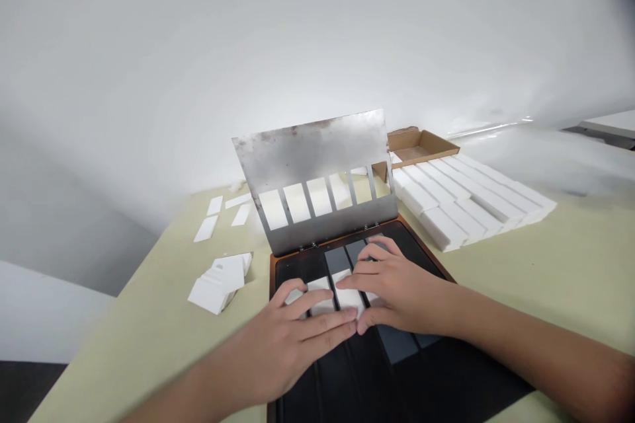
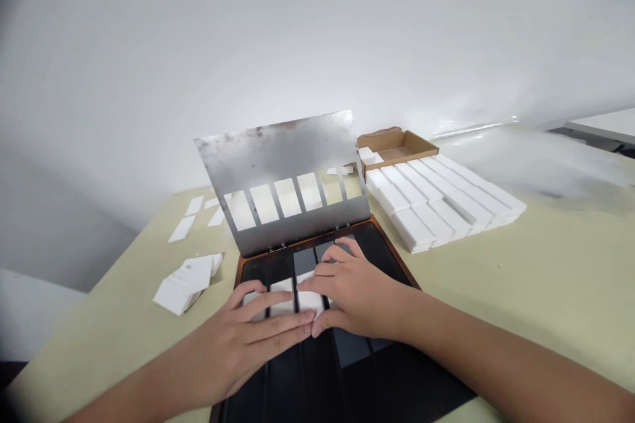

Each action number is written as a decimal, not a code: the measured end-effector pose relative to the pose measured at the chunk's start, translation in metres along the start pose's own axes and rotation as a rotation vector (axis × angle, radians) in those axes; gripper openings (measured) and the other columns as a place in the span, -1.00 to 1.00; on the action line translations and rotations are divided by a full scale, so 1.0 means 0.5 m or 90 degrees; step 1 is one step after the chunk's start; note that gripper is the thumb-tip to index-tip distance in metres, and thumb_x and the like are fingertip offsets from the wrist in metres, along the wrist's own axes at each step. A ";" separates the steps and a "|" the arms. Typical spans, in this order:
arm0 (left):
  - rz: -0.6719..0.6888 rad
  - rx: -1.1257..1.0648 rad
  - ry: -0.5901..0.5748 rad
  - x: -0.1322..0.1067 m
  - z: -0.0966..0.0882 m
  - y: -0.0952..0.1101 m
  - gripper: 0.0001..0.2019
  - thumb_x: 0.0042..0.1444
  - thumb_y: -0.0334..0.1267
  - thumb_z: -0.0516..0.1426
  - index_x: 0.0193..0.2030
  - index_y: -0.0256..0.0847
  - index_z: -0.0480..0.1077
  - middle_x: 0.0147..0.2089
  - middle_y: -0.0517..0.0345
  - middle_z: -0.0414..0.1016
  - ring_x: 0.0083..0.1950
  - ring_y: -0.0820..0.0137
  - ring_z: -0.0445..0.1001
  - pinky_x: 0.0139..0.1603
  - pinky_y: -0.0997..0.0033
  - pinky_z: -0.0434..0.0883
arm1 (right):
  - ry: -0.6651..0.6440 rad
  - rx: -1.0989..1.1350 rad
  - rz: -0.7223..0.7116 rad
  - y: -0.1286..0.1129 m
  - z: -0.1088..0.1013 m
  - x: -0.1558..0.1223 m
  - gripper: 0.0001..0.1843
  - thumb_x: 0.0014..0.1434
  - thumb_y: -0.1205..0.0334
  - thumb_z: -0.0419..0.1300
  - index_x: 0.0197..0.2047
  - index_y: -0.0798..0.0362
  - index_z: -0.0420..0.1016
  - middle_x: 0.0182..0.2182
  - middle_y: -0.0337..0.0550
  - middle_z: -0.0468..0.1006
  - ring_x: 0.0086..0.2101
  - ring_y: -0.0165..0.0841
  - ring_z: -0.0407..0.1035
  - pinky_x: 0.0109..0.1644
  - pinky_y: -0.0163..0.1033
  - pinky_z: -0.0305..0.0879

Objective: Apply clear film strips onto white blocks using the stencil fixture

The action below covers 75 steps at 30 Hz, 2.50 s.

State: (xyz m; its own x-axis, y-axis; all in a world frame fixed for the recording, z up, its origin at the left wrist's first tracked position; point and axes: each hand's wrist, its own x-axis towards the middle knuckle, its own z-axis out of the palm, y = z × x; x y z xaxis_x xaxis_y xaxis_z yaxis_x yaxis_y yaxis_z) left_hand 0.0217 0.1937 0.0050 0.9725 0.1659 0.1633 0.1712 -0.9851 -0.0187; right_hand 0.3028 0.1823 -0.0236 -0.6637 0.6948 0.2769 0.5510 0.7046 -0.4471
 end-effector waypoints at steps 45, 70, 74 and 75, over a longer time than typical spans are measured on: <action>-0.047 -0.034 0.008 -0.009 0.011 0.000 -0.52 0.42 -0.42 0.07 0.44 -0.13 0.32 0.32 0.12 0.53 0.22 0.14 0.39 0.29 0.09 0.07 | 0.004 -0.045 0.022 -0.012 0.010 0.003 -0.69 0.47 0.07 0.20 0.17 0.00 0.54 0.04 -0.11 0.58 0.10 -0.14 0.29 0.35 0.13 -0.03; -0.066 -0.125 -0.017 -0.008 0.005 -0.009 -0.47 0.38 -0.47 0.07 0.44 -0.06 0.29 0.29 0.09 0.55 0.21 0.16 0.41 0.22 0.13 0.26 | 0.041 -0.103 0.035 -0.007 0.010 -0.003 -0.60 0.50 -0.10 0.11 0.11 -0.02 0.59 0.23 0.00 0.45 0.31 0.01 0.12 0.38 0.26 -0.05; -0.062 -0.126 -0.016 -0.009 0.006 -0.009 -0.46 0.39 -0.48 0.06 0.46 -0.08 0.28 0.29 0.06 0.54 0.21 0.15 0.40 0.21 0.13 0.25 | 0.036 -0.098 0.039 -0.007 0.009 -0.004 -0.51 0.49 -0.15 0.11 0.27 -0.03 0.49 0.28 0.05 0.40 0.33 0.02 0.09 0.40 0.27 -0.08; -0.061 -0.125 -0.017 -0.009 0.006 -0.009 -0.46 0.39 -0.48 0.06 0.47 -0.09 0.27 0.30 0.06 0.54 0.22 0.14 0.39 0.22 0.12 0.25 | 0.030 -0.098 0.040 -0.007 0.009 -0.004 -0.48 0.48 -0.18 0.11 0.30 -0.03 0.47 0.29 0.07 0.39 0.34 0.03 0.08 0.40 0.28 -0.08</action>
State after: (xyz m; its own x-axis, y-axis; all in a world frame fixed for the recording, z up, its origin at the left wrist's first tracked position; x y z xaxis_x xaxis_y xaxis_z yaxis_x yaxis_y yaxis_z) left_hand 0.0171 0.1975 0.0012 0.9576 0.2579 0.1286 0.2316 -0.9542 0.1892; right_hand 0.2999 0.1778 -0.0264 -0.6031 0.7417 0.2935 0.6640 0.6707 -0.3305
